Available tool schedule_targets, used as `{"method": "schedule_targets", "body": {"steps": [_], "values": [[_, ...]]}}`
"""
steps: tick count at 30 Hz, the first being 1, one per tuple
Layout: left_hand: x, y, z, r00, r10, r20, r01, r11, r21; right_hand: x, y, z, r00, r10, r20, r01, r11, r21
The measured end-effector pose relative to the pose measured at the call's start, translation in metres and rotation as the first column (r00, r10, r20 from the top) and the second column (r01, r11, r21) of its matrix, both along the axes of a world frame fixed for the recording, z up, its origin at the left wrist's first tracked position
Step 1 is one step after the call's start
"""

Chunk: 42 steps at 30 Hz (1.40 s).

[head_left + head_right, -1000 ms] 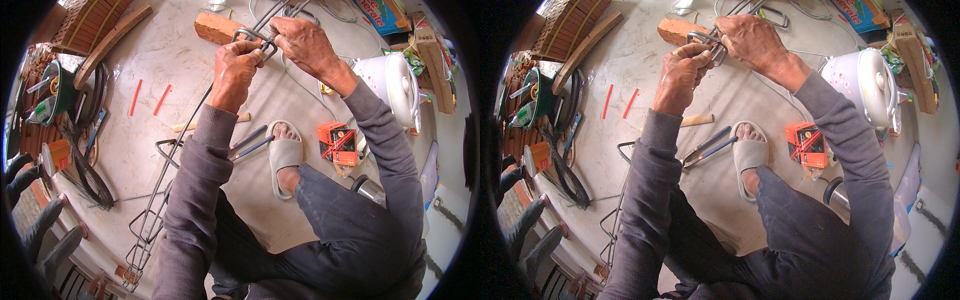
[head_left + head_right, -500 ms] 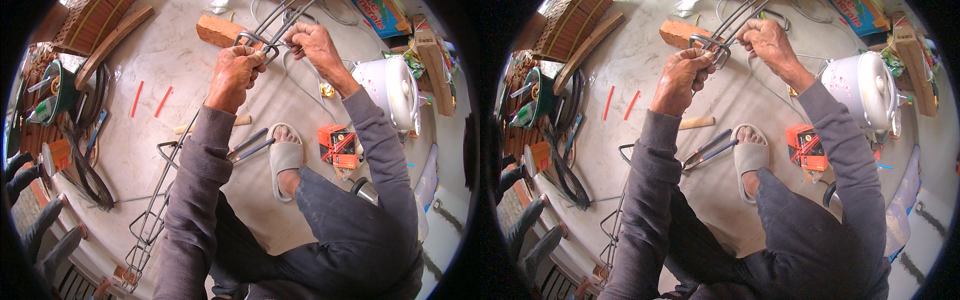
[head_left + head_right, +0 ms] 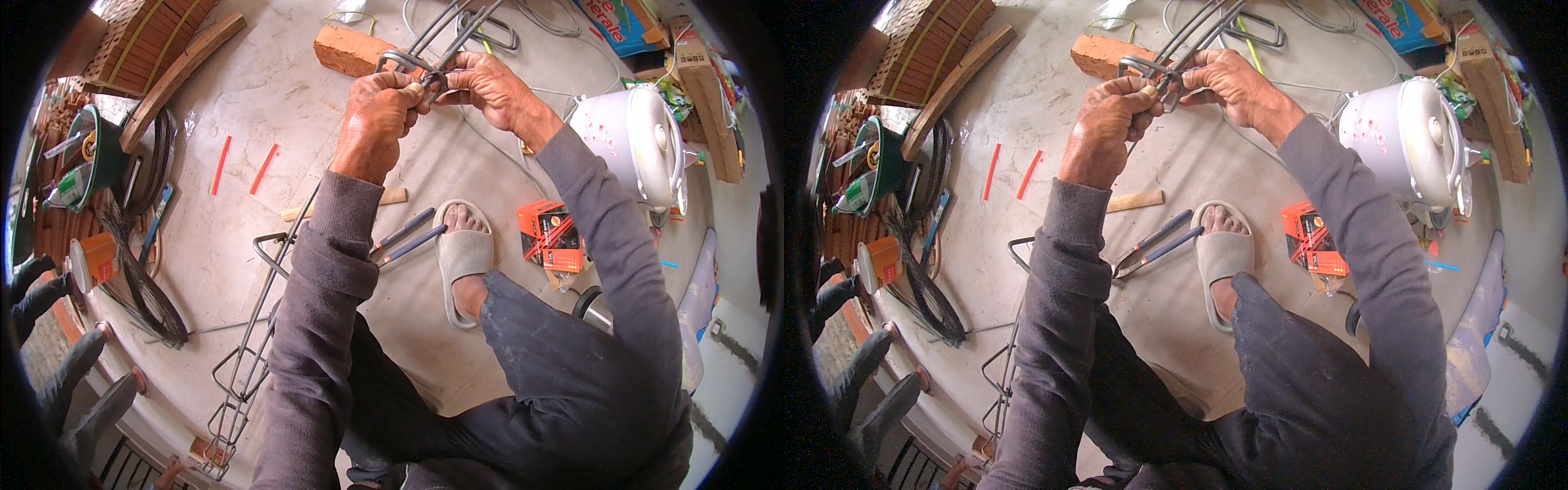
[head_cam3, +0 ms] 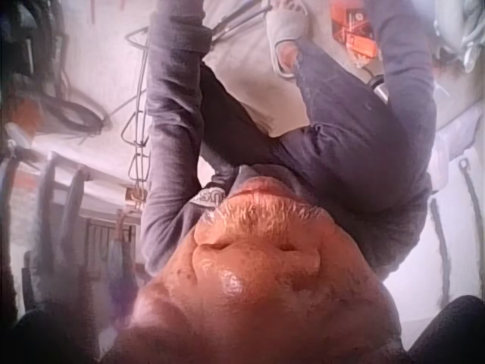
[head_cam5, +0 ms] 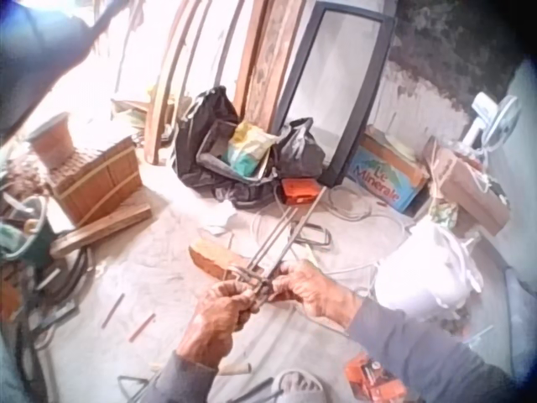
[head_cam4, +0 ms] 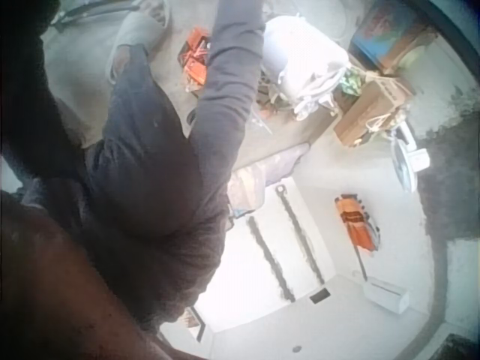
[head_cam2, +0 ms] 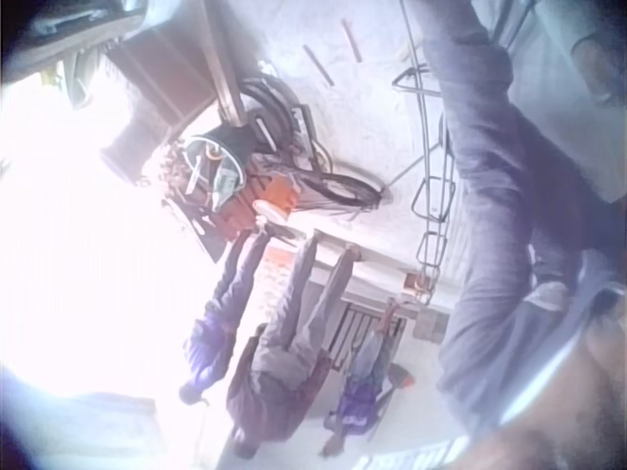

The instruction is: The person sits on the floor and uses pliers to twist wire around a metal frame structure. They manipulate the wire and frame with both hands, occasionally adjusting the position of the frame on the floor.

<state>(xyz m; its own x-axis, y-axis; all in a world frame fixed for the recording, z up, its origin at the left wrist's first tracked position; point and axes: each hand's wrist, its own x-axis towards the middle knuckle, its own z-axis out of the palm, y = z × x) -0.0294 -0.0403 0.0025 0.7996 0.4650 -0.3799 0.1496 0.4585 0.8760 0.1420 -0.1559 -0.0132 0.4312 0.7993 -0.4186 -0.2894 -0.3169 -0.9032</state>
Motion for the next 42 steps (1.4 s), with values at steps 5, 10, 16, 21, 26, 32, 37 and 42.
{"method": "schedule_targets", "body": {"steps": [5,10,16,21,26,32,37,42], "values": [[0.003,-0.001,0.001,0.999,0.029,0.026,-0.028,0.999,-0.017,0.005,0.003,0.004,0.998,0.059,-0.022,-0.060,0.998,-0.037],[0.004,-0.002,0.002,0.999,0.022,0.030,-0.022,0.999,0.026,0.001,0.006,0.010,0.998,0.068,0.016,-0.068,0.996,-0.051],[0.006,-0.006,0.006,0.999,0.019,0.042,-0.021,0.998,0.061,0.002,0.002,0.007,0.998,0.053,0.021,-0.052,0.998,-0.022],[0.008,-0.003,0.003,0.998,0.031,0.054,-0.033,0.998,0.044,0.000,0.005,0.008,0.997,0.065,0.043,-0.064,0.998,-0.021],[0.011,-0.002,0.006,0.999,-0.005,0.041,0.005,1.000,0.013,-0.002,0.002,0.008,0.994,0.062,0.089,-0.060,0.998,-0.032],[0.017,0.010,0.001,0.995,-0.097,0.036,0.097,0.995,-0.012,-0.007,0.000,0.009,0.998,0.006,0.068,-0.003,0.999,-0.037],[0.020,0.008,0.000,0.998,-0.068,-0.010,0.068,0.997,0.027,-0.015,-0.003,0.005,0.995,-0.023,0.096,0.018,0.998,0.052],[0.020,0.007,0.000,0.998,-0.058,-0.001,0.058,0.998,0.004,-0.019,-0.008,0.001,0.966,-0.103,0.238,0.071,0.988,0.141]]}}
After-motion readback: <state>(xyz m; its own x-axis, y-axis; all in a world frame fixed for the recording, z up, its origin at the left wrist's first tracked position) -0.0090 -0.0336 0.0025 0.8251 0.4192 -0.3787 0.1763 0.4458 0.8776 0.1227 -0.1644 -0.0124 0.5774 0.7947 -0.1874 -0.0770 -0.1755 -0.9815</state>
